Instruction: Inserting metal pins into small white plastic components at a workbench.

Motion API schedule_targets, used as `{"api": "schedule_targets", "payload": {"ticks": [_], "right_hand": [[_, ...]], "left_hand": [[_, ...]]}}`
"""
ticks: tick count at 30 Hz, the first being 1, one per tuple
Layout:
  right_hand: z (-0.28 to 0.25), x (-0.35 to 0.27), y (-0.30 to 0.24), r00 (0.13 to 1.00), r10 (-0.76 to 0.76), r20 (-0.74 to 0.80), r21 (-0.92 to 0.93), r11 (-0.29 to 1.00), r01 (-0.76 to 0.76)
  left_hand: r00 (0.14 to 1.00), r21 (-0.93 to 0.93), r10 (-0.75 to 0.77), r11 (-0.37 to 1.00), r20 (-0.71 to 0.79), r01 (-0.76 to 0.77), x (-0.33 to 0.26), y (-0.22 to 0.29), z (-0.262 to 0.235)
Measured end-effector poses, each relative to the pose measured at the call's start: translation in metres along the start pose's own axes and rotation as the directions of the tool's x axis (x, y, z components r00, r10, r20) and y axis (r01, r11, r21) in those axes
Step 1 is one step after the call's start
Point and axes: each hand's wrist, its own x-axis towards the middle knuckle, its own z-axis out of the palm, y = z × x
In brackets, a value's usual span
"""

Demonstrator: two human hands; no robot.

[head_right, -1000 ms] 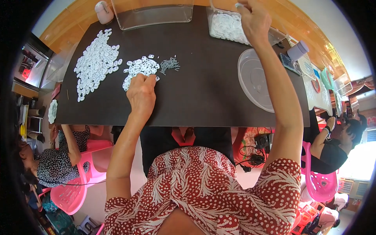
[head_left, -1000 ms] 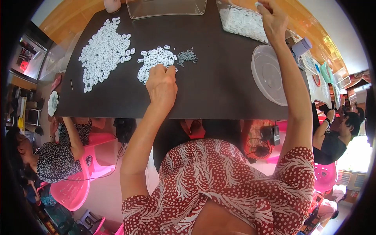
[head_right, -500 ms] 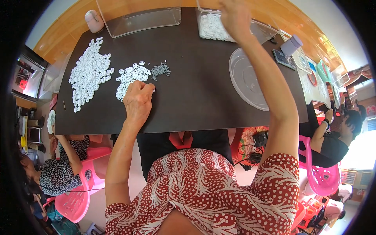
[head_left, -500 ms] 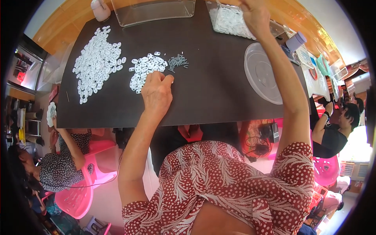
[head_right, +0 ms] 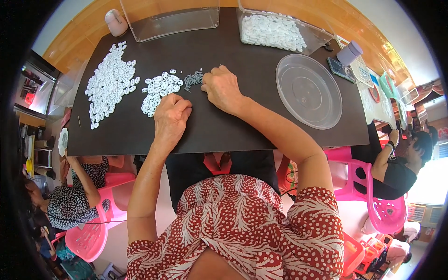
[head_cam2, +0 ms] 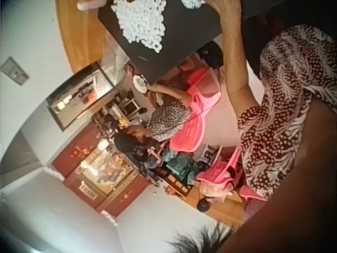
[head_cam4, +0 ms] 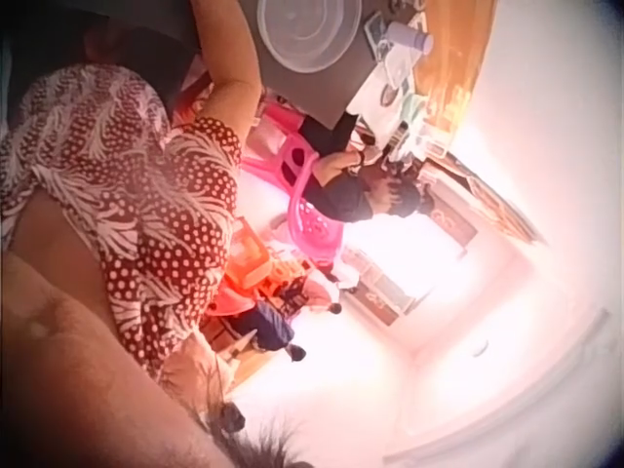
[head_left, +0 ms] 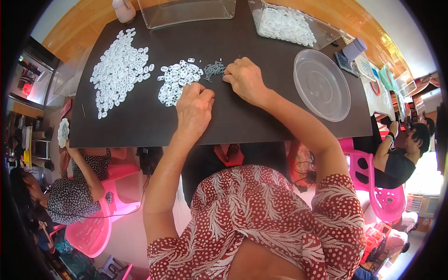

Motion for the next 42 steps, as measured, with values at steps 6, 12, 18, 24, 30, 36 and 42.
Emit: {"api": "schedule_targets", "payload": {"ticks": [6,12,18,24,30,36,42], "right_hand": [[0.008,0.003,0.006,0.996,-0.088,-0.001,-0.079,0.993,0.088],[0.000,-0.009,-0.009,0.990,-0.105,-0.090,0.023,0.994,0.108],[-0.006,-0.023,-0.033,0.993,0.030,-0.114,0.238,0.971,-0.002],[-0.027,-0.039,-0.056,0.985,0.124,-0.122,0.548,0.836,-0.037],[-0.039,-0.047,-0.071,0.988,0.155,-0.029,0.639,0.763,-0.100],[-0.049,-0.053,-0.084,0.956,0.267,0.125,0.753,0.602,-0.266],[-0.052,-0.053,-0.090,0.917,0.344,0.200,0.779,0.512,-0.362]], "left_hand": [[1.000,0.092,-0.027,0.995,0.009,0.026,0.002,0.004,0.005],[0.997,0.176,-0.017,0.984,0.072,0.005,0.006,0.009,0.001],[0.997,-0.087,-0.049,0.995,0.062,0.054,-0.001,0.015,0.004],[0.841,-0.589,-0.467,0.610,0.274,0.530,-0.016,0.017,-0.017],[0.845,-0.698,-0.488,0.527,0.218,0.485,-0.020,0.046,-0.021],[0.808,-0.790,-0.546,0.384,0.224,0.478,-0.031,0.049,-0.017],[0.806,-0.787,-0.543,0.380,0.235,0.486,-0.038,0.048,-0.023]]}}
